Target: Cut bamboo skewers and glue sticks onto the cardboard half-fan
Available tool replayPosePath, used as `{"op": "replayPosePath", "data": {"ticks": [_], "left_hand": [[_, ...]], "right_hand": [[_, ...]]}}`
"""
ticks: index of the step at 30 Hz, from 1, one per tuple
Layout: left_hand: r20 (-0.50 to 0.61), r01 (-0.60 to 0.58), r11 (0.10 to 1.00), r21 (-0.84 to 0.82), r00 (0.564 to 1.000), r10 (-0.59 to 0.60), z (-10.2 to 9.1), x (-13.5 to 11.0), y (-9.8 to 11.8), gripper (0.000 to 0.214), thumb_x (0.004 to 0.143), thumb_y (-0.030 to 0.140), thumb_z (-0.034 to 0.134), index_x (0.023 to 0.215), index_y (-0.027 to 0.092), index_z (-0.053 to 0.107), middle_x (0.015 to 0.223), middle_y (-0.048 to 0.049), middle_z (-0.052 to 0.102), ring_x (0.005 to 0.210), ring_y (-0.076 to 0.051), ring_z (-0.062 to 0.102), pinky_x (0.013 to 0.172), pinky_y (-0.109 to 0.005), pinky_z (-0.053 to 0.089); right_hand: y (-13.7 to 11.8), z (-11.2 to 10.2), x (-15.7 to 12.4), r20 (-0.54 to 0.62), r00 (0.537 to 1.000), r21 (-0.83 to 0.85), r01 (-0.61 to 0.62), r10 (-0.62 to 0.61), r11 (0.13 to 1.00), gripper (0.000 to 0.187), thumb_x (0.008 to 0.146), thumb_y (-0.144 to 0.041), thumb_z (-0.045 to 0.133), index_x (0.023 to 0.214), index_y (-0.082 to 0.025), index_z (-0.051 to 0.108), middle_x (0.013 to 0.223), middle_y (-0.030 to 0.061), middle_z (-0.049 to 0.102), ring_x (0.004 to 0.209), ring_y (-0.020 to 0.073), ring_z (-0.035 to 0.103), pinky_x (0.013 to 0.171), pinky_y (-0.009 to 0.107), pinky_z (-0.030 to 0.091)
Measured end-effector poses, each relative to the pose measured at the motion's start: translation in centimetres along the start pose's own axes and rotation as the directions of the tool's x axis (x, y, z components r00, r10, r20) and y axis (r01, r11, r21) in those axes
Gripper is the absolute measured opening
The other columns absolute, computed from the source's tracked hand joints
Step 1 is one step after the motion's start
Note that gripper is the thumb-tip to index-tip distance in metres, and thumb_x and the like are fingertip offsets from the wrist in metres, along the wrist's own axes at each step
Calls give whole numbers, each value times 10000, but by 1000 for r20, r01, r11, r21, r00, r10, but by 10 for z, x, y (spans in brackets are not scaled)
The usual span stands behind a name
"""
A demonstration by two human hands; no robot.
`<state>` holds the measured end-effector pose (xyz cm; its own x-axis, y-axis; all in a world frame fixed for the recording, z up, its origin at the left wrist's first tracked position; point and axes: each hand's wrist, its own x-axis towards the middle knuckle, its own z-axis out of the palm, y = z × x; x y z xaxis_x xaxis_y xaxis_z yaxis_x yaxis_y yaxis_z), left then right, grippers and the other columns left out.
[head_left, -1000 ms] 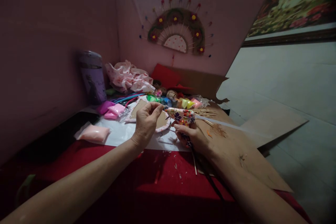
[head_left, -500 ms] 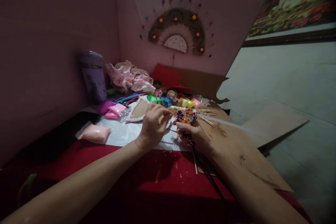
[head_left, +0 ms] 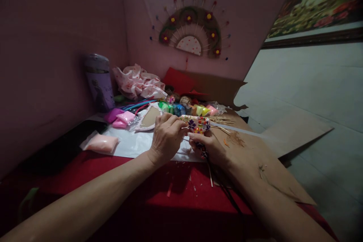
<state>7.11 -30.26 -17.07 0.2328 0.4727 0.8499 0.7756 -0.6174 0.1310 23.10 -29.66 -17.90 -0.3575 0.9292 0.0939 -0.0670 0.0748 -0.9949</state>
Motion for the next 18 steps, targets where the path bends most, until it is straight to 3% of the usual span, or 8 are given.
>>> {"op": "replayPosePath", "data": {"ticks": [4, 10, 18], "left_hand": [[35, -2, 996, 86, 999, -1, -1, -1, 2, 140, 848, 300, 544, 835, 184, 620, 829, -48, 656, 870, -232, 515, 785, -373, 316], [23, -26, 990, 138, 999, 24, -1, 0, 3, 183, 879, 254, 484, 765, 184, 608, 803, -46, 649, 868, -221, 518, 787, -375, 310], [-19, 17, 998, 65, 1000, -15, -1, 1, 2, 125, 831, 202, 529, 719, 175, 578, 747, -30, 625, 817, -194, 513, 805, -360, 328]], "right_hand": [[1, -1, 1, 5, 1000, -1, -7, 7, 1000, 265, 725, -356, 641, 582, -160, 536, 436, -38, 497, 310, 57, 369, 295, 184, 264], [3, -2, 2, 16, 1000, -10, -19, 20, 1000, 278, 726, -361, 649, 574, -153, 546, 444, -33, 506, 316, 59, 386, 301, 187, 280], [3, -2, 2, 29, 1000, -19, -9, 9, 1000, 287, 737, -355, 642, 560, -154, 536, 432, -35, 493, 316, 55, 382, 307, 188, 279]]}}
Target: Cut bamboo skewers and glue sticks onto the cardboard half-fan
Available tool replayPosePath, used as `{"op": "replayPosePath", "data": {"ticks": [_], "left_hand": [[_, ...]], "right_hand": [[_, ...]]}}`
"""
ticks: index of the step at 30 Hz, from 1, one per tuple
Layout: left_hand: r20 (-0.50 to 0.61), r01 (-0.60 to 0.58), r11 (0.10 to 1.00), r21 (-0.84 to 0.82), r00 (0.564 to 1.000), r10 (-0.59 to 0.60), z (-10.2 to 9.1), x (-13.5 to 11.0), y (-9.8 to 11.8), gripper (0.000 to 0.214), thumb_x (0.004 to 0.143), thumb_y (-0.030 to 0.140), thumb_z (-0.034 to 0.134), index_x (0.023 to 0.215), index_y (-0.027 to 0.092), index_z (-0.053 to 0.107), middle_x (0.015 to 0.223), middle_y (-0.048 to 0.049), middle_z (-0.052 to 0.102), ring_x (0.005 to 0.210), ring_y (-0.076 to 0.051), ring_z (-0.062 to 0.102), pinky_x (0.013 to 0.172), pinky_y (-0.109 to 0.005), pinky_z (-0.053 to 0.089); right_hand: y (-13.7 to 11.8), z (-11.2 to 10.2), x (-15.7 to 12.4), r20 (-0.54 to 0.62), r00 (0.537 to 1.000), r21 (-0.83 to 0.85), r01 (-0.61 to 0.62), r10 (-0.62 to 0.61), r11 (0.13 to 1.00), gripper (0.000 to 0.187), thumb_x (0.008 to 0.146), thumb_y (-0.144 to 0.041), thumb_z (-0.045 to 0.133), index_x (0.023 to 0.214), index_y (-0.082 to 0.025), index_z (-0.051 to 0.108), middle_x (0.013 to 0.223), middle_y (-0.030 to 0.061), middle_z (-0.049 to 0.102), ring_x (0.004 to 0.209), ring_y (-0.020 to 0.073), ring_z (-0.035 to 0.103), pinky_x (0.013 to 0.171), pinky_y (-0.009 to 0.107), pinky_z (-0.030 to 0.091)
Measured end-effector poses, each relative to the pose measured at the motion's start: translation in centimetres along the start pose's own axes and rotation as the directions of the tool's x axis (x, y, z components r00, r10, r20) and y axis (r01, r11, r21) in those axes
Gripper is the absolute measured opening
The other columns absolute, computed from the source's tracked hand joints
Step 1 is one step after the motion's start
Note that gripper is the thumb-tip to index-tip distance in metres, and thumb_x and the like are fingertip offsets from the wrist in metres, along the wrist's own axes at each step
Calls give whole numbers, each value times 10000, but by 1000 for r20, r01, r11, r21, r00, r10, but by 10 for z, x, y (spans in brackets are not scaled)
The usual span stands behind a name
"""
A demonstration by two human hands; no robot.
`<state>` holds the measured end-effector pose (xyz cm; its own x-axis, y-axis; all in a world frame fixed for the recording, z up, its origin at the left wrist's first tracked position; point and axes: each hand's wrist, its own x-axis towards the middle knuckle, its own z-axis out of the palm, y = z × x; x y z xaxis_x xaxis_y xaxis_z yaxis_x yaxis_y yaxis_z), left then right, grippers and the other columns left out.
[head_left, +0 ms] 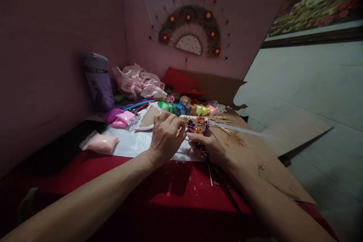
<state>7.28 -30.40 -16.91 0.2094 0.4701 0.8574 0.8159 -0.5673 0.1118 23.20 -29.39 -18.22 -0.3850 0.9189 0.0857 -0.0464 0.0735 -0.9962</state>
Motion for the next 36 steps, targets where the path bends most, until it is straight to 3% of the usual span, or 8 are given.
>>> {"op": "replayPosePath", "data": {"ticks": [8, 15, 18, 22, 28, 36], "left_hand": [[-22, -3, 995, -97, 1000, 0, -2, -1, 1, 90, 803, 181, 546, 715, 176, 567, 746, -29, 627, 825, -191, 517, 813, -366, 344], [-1, -120, 978, -169, 993, 122, -7, -3, 6, 81, 806, 194, 560, 857, 182, 621, 830, -39, 648, 914, -213, 508, 828, -383, 347], [17, -149, 978, -148, 988, 154, -6, -3, 7, 81, 821, 199, 550, 810, 191, 630, 820, -37, 646, 928, -217, 504, 830, -384, 341], [-3, -91, 982, -164, 996, 92, -4, -2, 5, 115, 841, 192, 528, 762, 180, 611, 779, -36, 642, 884, -203, 513, 814, -377, 348], [-33, -5, 949, -316, 999, -6, -2, 0, 1, 97, 855, 190, 514, 792, 170, 585, 780, -35, 640, 814, -179, 530, 787, -360, 381], [8, 14, 898, -440, 1000, -12, -3, -1, 4, 139, 889, 200, 459, 790, 174, 553, 806, -55, 632, 830, -180, 524, 750, -340, 416]], "right_hand": [[-6, 1, -2, -48, 998, 25, 30, -29, 999, 271, 724, -364, 640, 581, -161, 532, 441, -39, 489, 299, 62, 379, 295, 196, 258], [-5, 0, -2, -32, 998, 27, 55, -54, 998, 258, 741, -335, 609, 575, -158, 521, 441, -44, 456, 322, 60, 356, 317, 197, 253], [-4, 0, -1, -31, 997, 28, 67, -66, 997, 259, 733, -319, 601, 551, -159, 509, 429, -40, 452, 327, 65, 361, 320, 197, 259], [-4, 0, -2, -42, 998, 25, 57, -56, 998, 270, 737, -329, 615, 557, -154, 519, 460, -38, 468, 327, 56, 363, 312, 192, 256], [-5, -1, -1, -127, 992, 107, 22, -8, 994, 247, 716, -358, 638, 622, -148, 547, 488, -39, 496, 324, 49, 374, 307, 180, 277], [-2, -6, 4, -185, 983, 183, 42, -7, 982, 251, 705, -375, 660, 803, -152, 601, 516, -52, 504, 343, 52, 370, 303, 181, 278]]}}
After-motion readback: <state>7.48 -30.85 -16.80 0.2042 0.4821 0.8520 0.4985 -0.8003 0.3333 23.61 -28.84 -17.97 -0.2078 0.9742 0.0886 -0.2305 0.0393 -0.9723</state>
